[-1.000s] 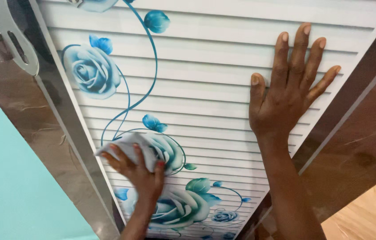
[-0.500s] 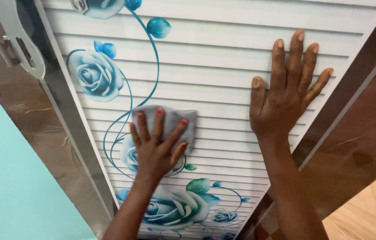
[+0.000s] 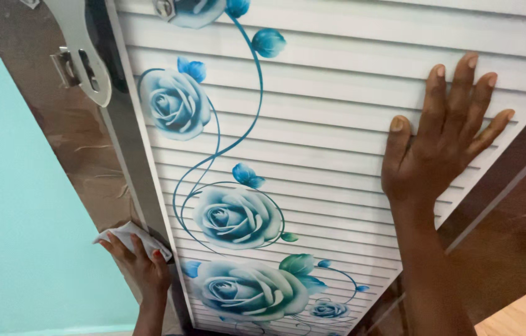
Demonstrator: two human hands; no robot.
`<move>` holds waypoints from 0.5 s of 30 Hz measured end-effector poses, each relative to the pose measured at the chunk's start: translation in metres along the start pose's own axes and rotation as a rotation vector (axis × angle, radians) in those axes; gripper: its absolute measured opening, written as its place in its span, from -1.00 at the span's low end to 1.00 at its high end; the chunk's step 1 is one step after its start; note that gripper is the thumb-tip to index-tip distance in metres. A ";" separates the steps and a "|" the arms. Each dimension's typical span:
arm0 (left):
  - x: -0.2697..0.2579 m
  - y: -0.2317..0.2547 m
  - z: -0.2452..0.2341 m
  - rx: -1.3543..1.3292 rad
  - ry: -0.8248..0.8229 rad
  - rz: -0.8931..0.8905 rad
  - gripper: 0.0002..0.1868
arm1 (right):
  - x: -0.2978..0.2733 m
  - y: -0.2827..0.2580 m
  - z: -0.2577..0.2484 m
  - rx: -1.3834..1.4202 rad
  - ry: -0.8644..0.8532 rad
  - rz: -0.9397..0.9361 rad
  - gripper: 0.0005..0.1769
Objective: The person cleans a door by wiping its decorated panel and frame with a cloth.
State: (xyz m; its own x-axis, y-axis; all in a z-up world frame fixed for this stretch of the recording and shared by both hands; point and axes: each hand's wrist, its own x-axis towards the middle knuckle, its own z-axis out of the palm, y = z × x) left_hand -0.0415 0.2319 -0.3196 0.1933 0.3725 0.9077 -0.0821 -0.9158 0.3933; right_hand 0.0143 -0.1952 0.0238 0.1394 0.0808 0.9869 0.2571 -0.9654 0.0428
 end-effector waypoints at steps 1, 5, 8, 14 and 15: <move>0.008 0.001 0.002 -0.002 0.026 0.004 -0.38 | 0.000 0.000 0.000 0.004 0.001 -0.001 -0.35; 0.077 0.034 0.007 -0.028 0.125 -0.065 -0.38 | 0.001 0.000 0.002 -0.011 0.004 -0.004 -0.37; 0.137 0.084 0.015 0.009 0.154 -0.053 -0.35 | -0.001 0.000 0.003 -0.016 0.003 0.004 -0.37; 0.206 0.217 0.014 -0.014 0.006 0.130 -0.36 | 0.000 -0.004 0.002 -0.009 -0.010 0.027 -0.39; 0.210 0.240 0.013 -0.031 -0.070 0.172 -0.35 | 0.000 -0.006 0.000 -0.002 -0.018 0.040 -0.40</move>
State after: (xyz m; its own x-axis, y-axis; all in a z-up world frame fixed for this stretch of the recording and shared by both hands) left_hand -0.0080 0.0890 -0.0364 0.2411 0.1986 0.9499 -0.1498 -0.9595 0.2386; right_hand 0.0130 -0.1890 0.0238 0.1670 0.0470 0.9848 0.2488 -0.9686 0.0041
